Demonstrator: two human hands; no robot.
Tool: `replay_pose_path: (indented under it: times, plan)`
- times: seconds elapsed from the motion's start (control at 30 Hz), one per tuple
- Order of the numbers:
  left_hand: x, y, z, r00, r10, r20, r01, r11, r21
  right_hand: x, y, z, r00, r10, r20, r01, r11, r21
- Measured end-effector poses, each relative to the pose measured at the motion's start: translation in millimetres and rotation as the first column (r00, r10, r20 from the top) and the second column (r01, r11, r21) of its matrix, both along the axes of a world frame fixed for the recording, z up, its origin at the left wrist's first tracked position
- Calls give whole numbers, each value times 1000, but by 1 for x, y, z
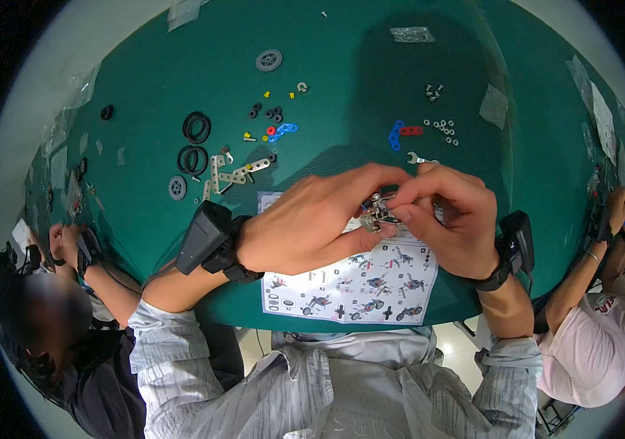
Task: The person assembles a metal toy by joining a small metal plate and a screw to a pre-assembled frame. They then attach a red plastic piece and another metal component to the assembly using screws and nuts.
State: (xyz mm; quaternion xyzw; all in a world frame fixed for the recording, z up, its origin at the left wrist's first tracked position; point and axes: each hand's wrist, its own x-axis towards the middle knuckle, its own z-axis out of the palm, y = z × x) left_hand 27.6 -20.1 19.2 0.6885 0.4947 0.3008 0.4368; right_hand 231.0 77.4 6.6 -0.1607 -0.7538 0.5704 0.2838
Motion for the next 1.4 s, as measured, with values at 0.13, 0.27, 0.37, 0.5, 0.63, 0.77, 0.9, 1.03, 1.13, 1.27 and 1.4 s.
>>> replay_pose_path:
  times: [0.13, 0.27, 0.37, 0.5, 0.63, 0.77, 0.9, 1.03, 1.13, 1.27, 1.4]
  plan:
    - [0, 0, 2, 1000, -7, 13, 8, 999, -33, 0, 0, -2, 1000, 15, -7, -15, 1000, -6]
    - [1, 0, 3, 999, -2, -40, 2, 1000, -21, -1, 0, 1, 1000, 25, -12, -25, 999, 25]
    - [2, -1, 4, 999, 5, -54, -6, 1000, -24, -1, 1, 2, 999, 45, -14, -45, 998, 46]
    - [1, -1, 4, 998, 4, -70, -5, 1000, -3, -1, 0, 1, 999, 50, -16, -49, 997, 55]
    - [1, -1, 1, 998, 5, -55, -4, 1000, 13, -2, 0, 1, 997, 69, -28, -68, 997, 46]
    - [1, 0, 2, 997, -2, -72, 6, 998, 56, -1, 2, 0, 995, 95, -27, -94, 995, 39]
    - [-2, -1, -2, 998, -25, -61, 31, 995, 95, 0, 4, 1, 993, 115, -16, -114, 992, 51]
    - [-2, 0, -3, 999, -36, -20, 38, 996, 75, 0, 4, 0, 992, 125, -25, -124, 991, 44]
    - [-3, 1, -4, 998, -45, 36, 43, 997, 66, 0, 4, -2, 991, 128, -42, -127, 992, 25]
    - [-4, 1, -6, 993, -52, 109, 47, 998, 50, 0, 5, 2, 988, 151, -18, -151, 988, -23]
    - [-5, 0, -7, 991, -54, 125, 49, 998, 43, 0, 5, 2, 986, 166, -30, -167, 984, -58]
